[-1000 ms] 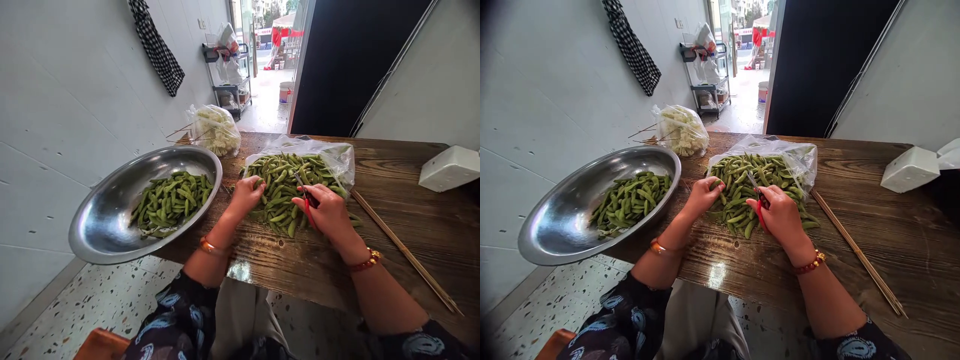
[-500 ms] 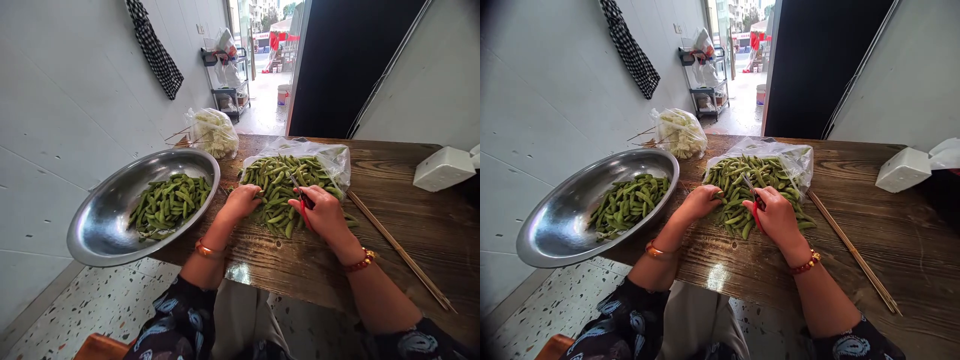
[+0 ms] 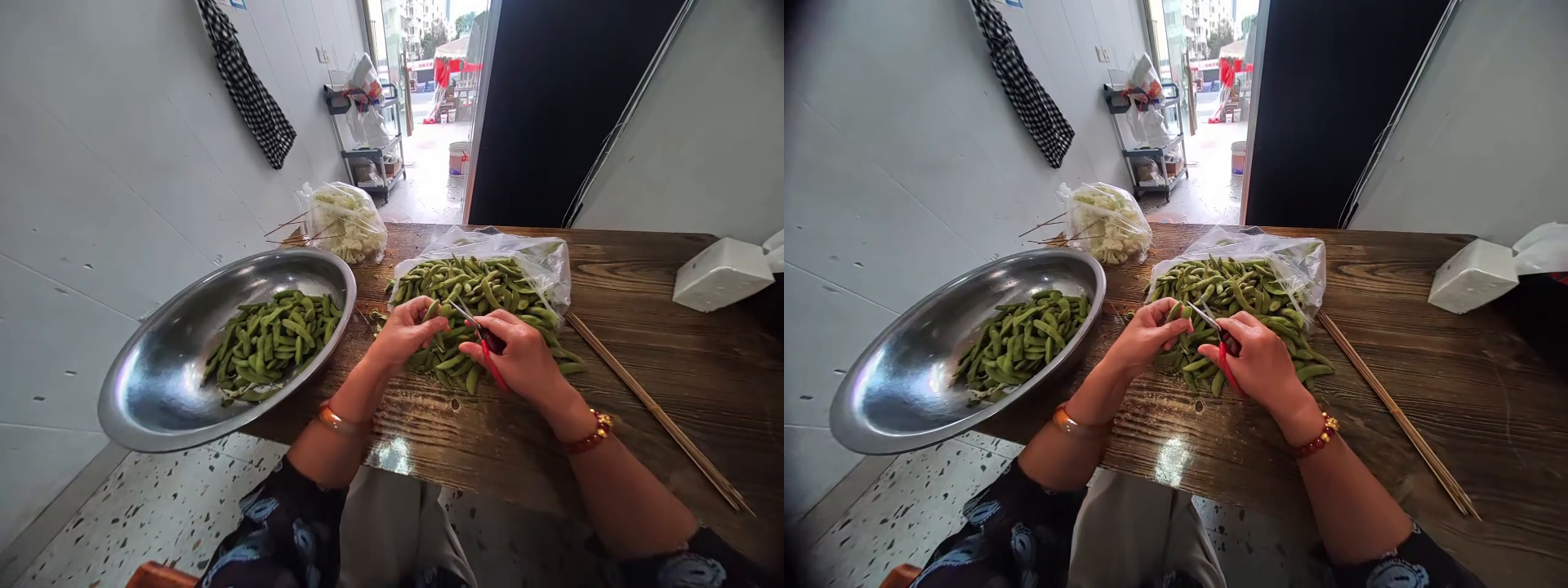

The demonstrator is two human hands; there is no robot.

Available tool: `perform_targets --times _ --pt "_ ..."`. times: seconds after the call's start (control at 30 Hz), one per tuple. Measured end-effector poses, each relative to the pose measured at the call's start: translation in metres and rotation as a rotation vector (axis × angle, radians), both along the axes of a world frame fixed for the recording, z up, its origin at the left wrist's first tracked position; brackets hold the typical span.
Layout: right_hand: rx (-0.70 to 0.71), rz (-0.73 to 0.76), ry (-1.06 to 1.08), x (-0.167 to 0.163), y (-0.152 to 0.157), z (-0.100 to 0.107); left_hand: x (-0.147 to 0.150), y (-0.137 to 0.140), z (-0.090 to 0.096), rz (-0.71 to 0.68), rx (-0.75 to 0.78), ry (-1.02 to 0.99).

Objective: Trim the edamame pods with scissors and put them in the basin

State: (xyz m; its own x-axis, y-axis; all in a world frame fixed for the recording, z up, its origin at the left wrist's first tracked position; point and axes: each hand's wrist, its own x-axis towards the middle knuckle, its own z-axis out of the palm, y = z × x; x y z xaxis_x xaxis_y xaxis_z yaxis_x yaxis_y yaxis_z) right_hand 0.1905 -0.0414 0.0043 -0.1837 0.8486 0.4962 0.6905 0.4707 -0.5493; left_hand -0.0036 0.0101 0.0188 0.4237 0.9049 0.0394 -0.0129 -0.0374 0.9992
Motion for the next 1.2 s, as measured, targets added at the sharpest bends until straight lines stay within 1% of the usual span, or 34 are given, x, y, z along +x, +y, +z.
perform_targets --times 0.2,0.33,0.57,0.77,0.97,1.2 --pt "-0.007 0.011 -0.024 -0.003 -0.002 0.001 0.007 -0.009 0.003 -0.077 0.028 0.02" --pt "0.002 0.01 -0.029 -0.004 -0.002 0.002 0.008 -0.011 0.003 -0.077 0.05 0.05" --pt "0.032 -0.004 -0.029 -0.005 -0.004 0.004 0.01 -0.014 0.001 -0.072 0.0 0.054" --pt "0.038 0.032 -0.01 -0.003 -0.002 0.002 0.01 -0.014 0.002 -0.076 -0.03 0.034" --pt "0.008 0.065 -0.029 -0.001 0.0 0.002 0.008 -0.011 -0.002 -0.084 -0.066 0.013" --pt "-0.023 0.089 -0.057 0.002 0.0 0.004 0.003 -0.005 -0.003 -0.111 -0.099 0.038"
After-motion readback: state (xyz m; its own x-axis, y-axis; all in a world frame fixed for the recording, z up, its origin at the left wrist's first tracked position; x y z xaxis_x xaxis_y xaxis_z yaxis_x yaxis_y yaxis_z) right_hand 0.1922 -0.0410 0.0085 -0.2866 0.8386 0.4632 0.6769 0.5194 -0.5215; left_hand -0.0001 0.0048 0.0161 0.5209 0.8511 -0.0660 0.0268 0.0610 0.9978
